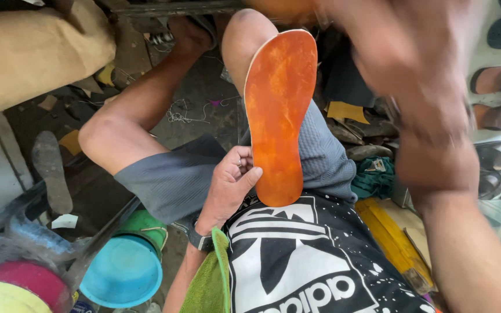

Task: The person marks an orange leather sole with a pencil, then places a pre-cut leather strap piece on top to align and mark the strap's position. They repeat this process with another strap piece, ensuring the markings are transferred accurately for assembly.

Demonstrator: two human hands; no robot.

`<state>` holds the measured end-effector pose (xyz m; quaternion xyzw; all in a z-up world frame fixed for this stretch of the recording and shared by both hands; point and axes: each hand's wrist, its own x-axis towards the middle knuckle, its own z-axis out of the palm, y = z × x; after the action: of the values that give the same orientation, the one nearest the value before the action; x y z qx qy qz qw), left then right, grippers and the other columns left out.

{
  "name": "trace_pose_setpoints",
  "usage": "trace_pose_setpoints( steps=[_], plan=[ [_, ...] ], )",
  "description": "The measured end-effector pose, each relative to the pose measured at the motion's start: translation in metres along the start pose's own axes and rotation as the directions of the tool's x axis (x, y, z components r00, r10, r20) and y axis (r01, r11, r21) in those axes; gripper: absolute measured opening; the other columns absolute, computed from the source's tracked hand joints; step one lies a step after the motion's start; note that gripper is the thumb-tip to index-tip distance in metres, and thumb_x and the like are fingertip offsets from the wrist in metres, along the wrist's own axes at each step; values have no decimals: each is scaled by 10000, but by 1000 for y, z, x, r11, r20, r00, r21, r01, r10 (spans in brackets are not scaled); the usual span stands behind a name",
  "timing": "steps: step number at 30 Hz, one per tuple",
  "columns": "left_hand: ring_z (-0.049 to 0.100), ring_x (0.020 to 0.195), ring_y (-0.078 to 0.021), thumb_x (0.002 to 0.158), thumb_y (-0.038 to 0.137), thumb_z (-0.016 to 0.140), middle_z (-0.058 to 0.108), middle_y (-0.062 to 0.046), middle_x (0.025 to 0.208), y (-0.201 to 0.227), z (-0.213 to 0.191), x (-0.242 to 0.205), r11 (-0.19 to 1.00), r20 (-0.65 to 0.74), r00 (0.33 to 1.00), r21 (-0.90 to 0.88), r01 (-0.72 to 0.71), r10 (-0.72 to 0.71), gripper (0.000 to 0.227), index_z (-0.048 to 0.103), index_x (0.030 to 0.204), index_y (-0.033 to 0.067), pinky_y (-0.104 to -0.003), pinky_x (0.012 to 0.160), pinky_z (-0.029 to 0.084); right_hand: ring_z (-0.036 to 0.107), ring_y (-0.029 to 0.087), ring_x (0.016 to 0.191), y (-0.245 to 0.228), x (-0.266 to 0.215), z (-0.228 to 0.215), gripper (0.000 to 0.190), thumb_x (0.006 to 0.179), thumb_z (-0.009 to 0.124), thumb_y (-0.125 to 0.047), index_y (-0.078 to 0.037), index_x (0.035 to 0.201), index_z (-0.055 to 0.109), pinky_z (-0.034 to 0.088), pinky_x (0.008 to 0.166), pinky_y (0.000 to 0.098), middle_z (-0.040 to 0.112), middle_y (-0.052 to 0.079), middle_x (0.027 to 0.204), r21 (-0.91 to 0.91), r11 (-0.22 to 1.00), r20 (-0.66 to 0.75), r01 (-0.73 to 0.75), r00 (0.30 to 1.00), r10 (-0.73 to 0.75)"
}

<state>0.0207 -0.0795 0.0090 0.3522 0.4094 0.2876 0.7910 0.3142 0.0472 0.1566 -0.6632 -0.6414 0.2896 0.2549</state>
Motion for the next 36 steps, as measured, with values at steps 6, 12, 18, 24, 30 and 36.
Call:
trace_pose_setpoints(
  steps=[6,12,18,24,30,36],
  plan=[
    [710,893,-146,888,19,686,743,-143,1069,2,-7,-3,999,-143,989,35,29,-24,458,529,1318,11,-279,753,619,540,150,565,6,-109,32,151,841,834,-22,-84,966,775,463,575,286,598,39,697,337,936,14,-100,995,102],
    [637,907,-192,782,-56,493,611,-172,1136,38,-4,8,997,-504,864,-77,-21,-20,576,409,1351,-22,-263,731,612,543,102,616,58,-174,105,166,862,834,-124,-71,1010,782,452,517,279,644,45,719,469,757,111,-455,881,460],
    [531,1197,-329,818,-11,685,391,-167,1445,26,-15,4,754,-549,670,656,-25,499,780,346,1515,69,-408,945,550,538,93,452,88,-155,101,370,791,885,-151,2,1069,694,393,361,215,602,68,701,644,616,-3,-454,803,596],
    [536,1311,-446,938,243,710,636,-172,1357,64,27,43,-39,266,572,925,-377,776,287,752,1188,107,-598,1118,405,552,78,441,94,-122,110,188,919,790,-114,-27,1047,682,391,310,190,580,34,696,718,612,4,-331,882,472],
    [554,1316,-437,1008,230,676,636,-206,1347,61,39,91,-219,525,569,826,-519,632,311,702,1258,46,-620,1145,355,579,105,474,126,-105,136,199,951,808,-112,22,1023,680,354,353,197,574,70,712,770,594,-56,-232,904,424],
    [563,1324,-377,1013,192,711,641,-185,1342,68,40,100,-265,557,615,822,-505,558,311,680,1282,38,-593,1170,333,519,62,461,99,-91,128,192,957,794,-124,13,1009,670,358,353,160,576,62,727,806,538,-20,-246,897,441]
  ],
)
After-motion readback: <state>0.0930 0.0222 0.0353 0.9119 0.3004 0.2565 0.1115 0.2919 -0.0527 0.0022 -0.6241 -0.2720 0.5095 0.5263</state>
